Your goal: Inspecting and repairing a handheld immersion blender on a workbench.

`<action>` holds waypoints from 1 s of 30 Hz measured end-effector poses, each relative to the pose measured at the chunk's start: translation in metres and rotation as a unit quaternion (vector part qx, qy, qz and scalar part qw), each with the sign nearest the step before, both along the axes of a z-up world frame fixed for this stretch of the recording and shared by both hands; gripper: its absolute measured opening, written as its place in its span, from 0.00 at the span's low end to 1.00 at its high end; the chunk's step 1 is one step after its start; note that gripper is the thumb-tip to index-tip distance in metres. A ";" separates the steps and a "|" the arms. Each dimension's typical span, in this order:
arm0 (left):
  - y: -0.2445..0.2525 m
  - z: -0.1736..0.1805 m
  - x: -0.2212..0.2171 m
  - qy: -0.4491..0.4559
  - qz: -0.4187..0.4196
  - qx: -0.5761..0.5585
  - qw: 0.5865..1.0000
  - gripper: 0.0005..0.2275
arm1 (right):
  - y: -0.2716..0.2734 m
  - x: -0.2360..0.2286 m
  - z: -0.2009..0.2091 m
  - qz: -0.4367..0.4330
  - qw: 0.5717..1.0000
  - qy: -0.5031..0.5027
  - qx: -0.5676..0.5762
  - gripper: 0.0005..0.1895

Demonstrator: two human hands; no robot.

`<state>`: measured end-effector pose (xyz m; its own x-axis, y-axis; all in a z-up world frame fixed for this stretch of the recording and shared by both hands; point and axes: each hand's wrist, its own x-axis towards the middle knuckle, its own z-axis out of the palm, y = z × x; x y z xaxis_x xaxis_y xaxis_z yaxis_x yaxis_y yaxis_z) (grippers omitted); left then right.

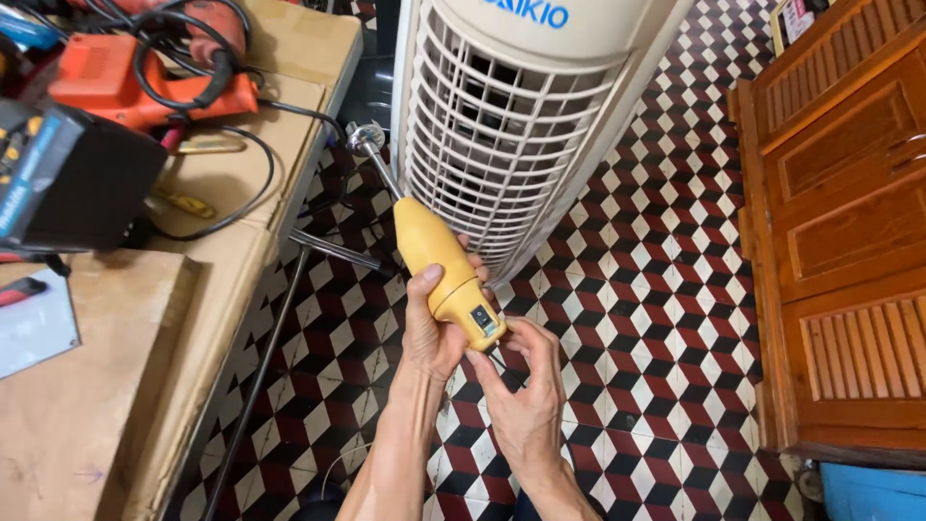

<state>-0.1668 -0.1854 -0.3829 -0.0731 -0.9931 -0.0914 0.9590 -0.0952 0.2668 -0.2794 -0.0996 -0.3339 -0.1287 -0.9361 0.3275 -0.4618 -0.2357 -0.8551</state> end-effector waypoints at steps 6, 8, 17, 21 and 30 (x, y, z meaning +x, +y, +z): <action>0.002 -0.035 0.007 0.014 0.017 -0.024 0.999 0.29 | 0.000 0.005 -0.025 0.000 0.999 0.033 0.006 0.27; 0.004 -0.038 0.009 0.010 0.015 -0.020 1.000 0.30 | 0.001 0.004 -0.033 0.013 1.000 0.026 0.006 0.28; 0.007 -0.045 0.022 0.018 -0.004 -0.043 0.999 0.31 | -0.002 0.004 -0.057 0.065 0.996 0.026 -0.062 0.34; 0.004 -0.047 0.026 0.029 -0.005 -0.042 0.999 0.31 | -0.004 0.009 -0.061 0.052 0.994 0.035 -0.089 0.34; -0.001 -0.047 0.032 0.020 -0.007 -0.019 1.000 0.29 | -0.016 0.020 -0.092 0.005 0.990 0.028 -0.141 0.36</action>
